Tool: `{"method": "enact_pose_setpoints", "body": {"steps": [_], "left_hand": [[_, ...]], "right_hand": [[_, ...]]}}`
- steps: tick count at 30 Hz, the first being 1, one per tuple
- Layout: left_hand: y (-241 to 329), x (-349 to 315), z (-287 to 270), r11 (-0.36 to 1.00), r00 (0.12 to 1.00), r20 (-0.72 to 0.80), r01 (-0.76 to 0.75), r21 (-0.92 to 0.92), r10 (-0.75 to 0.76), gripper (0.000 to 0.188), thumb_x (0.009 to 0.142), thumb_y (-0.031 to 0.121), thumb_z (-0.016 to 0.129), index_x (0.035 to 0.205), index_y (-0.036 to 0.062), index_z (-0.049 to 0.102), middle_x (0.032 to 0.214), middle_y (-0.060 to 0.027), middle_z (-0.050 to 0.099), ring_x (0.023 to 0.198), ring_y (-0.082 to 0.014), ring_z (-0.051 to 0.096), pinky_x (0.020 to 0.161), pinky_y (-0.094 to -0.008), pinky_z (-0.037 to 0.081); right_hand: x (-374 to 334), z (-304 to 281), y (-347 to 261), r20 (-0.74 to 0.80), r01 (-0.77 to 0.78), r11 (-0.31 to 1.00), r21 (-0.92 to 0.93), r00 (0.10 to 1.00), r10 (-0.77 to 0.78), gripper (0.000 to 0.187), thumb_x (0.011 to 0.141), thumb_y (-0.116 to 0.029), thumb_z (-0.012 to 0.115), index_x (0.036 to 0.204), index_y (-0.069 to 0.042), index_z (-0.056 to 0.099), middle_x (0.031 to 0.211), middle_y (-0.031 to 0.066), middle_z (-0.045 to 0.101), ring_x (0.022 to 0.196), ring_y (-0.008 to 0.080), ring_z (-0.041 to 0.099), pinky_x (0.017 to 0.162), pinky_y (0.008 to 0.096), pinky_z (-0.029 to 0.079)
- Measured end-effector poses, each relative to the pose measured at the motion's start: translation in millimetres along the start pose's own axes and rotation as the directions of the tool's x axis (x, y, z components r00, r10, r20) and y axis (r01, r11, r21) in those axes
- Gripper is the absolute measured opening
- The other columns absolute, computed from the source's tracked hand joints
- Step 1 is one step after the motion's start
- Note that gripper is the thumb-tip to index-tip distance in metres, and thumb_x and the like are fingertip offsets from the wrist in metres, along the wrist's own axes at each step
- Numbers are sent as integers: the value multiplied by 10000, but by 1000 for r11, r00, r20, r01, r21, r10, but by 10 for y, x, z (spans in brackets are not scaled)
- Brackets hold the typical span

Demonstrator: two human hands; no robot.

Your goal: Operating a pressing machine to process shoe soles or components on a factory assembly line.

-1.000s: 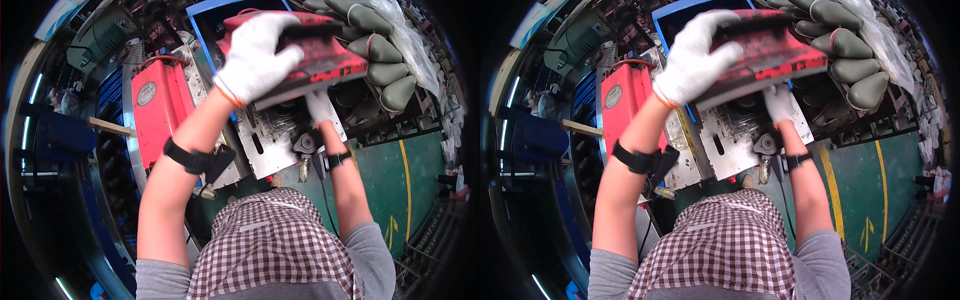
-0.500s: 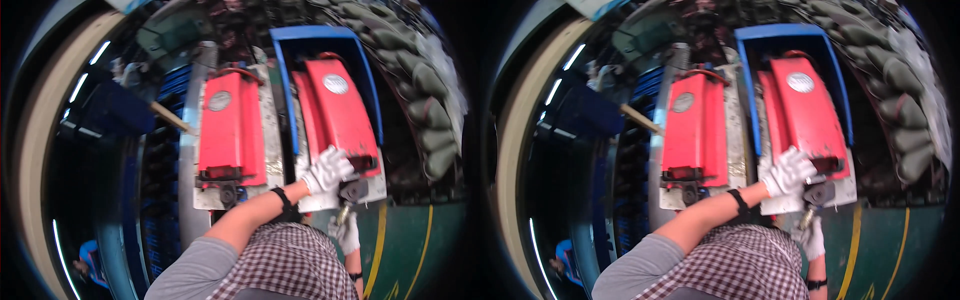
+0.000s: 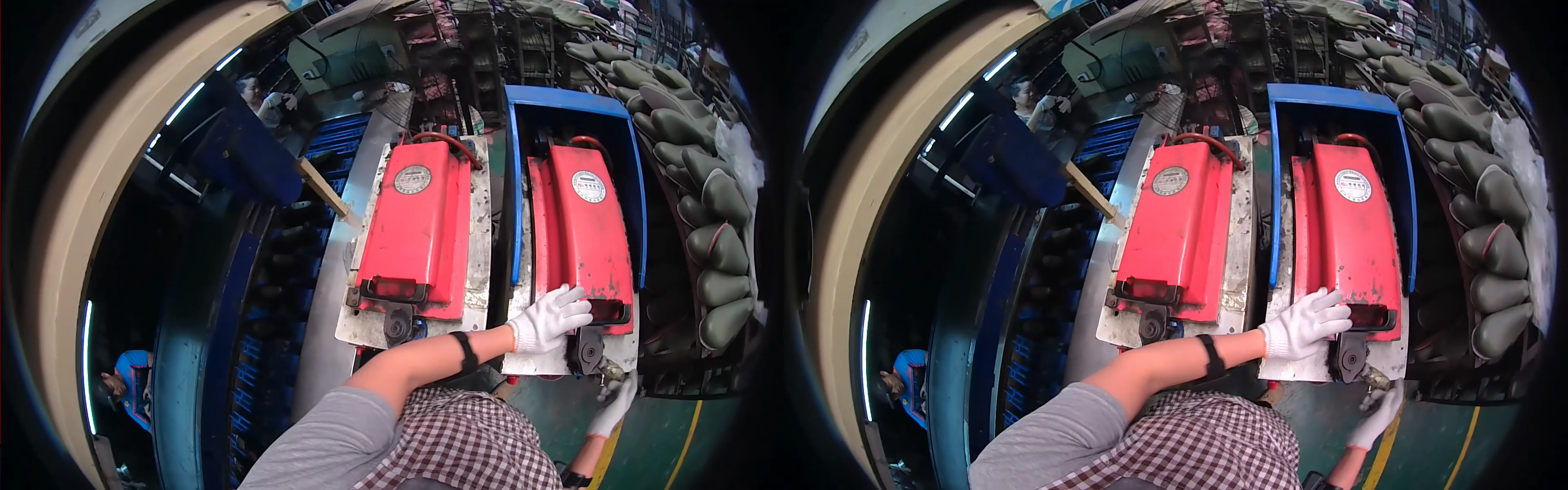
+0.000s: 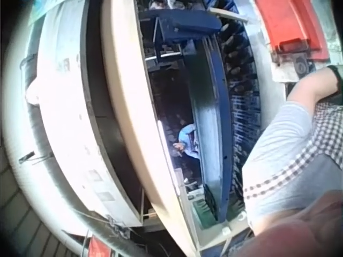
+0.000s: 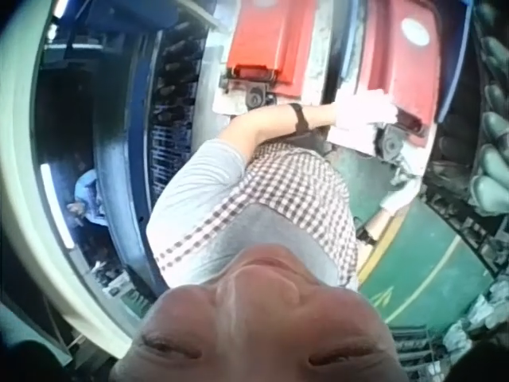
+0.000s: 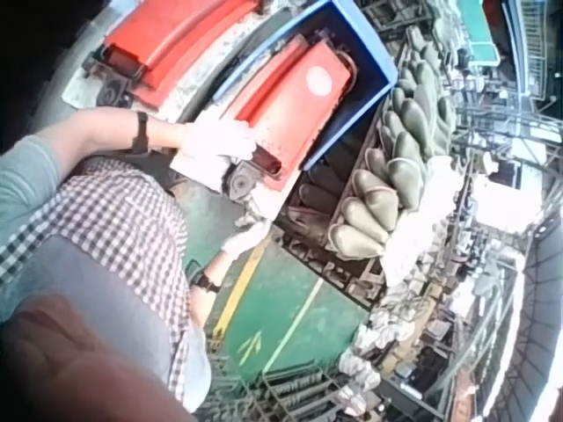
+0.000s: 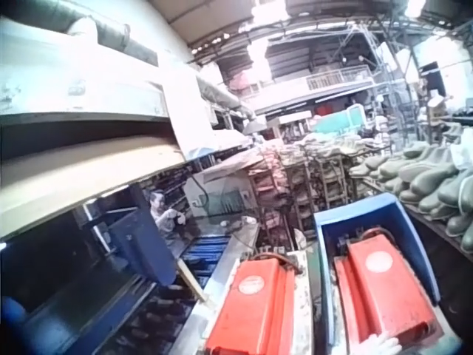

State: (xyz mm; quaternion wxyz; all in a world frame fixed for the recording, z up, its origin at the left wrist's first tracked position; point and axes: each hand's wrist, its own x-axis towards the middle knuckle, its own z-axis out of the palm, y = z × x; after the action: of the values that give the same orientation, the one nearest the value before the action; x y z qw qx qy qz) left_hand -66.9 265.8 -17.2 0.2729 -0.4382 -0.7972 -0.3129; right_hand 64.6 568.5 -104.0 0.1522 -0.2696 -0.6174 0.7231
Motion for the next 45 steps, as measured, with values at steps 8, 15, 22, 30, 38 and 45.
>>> {"method": "enact_pose_setpoints", "body": {"steps": [8, 15, 22, 30, 38, 45], "left_hand": [[-31, -1025, -1596, 786, 804, -123, 595, 169, -582, 254, 794, 78, 711, 1043, 29, 705, 962, -164, 701, 928, -379, 680, 844, -468, 549], [-6, -1781, -2279, 614, 653, 115, 618, 490, -749, 296, 855, 386, 752, 946, 104, 739, 847, -120, 715, 836, -335, 703, 759, -455, 538], [-360, -1644, -2169, 485, 300, 412, 730, 481, -861, 553, 834, 595, 705, 934, 53, 752, 967, -218, 742, 946, -383, 724, 854, -472, 551], [-339, -1511, -2220, 450, 216, 449, 727, 519, -867, 524, 830, 589, 678, 1015, 109, 777, 1051, -164, 763, 1016, -357, 728, 895, -464, 560], [-368, -1485, -2239, 409, 184, 424, 740, 535, -887, 599, 791, 648, 700, 1051, 115, 785, 1070, -168, 767, 1018, -347, 736, 906, -450, 563], [-356, -1492, -2229, 417, 183, 451, 759, 500, -873, 651, 796, 685, 683, 1048, 93, 783, 1061, -188, 766, 1019, -347, 739, 925, -442, 552]], "right_hand": [[-580, 933, -230, 610, 480, 794, -373, 772, -180, 79, 905, -20, 672, 963, 32, 660, 973, 131, 706, 867, 211, 667, 827, 332, 534], [-1093, 2510, -162, 919, 544, 743, -389, 183, 348, 384, 1020, -376, 618, 1190, -38, 684, 1084, 158, 736, 1026, 291, 728, 945, 362, 544], [-1851, 3313, 331, 766, 521, 663, -538, -25, 642, 498, 1013, -504, 600, 1233, -58, 602, 826, 53, 655, 684, 156, 623, 603, 311, 521], [-1840, 3319, 323, 767, 543, 636, -549, 25, 641, 567, 978, -506, 638, 1327, -59, 615, 817, 66, 697, 713, 172, 657, 649, 333, 528], [-1900, 3293, 234, 812, 510, 682, -524, 57, 581, 535, 975, -495, 660, 1235, -28, 643, 836, 77, 697, 686, 164, 642, 640, 328, 532], [-1858, 3266, 402, 813, 498, 691, -525, 53, 580, 540, 980, -506, 659, 1268, -50, 643, 855, 68, 701, 685, 153, 628, 636, 324, 518]]}}
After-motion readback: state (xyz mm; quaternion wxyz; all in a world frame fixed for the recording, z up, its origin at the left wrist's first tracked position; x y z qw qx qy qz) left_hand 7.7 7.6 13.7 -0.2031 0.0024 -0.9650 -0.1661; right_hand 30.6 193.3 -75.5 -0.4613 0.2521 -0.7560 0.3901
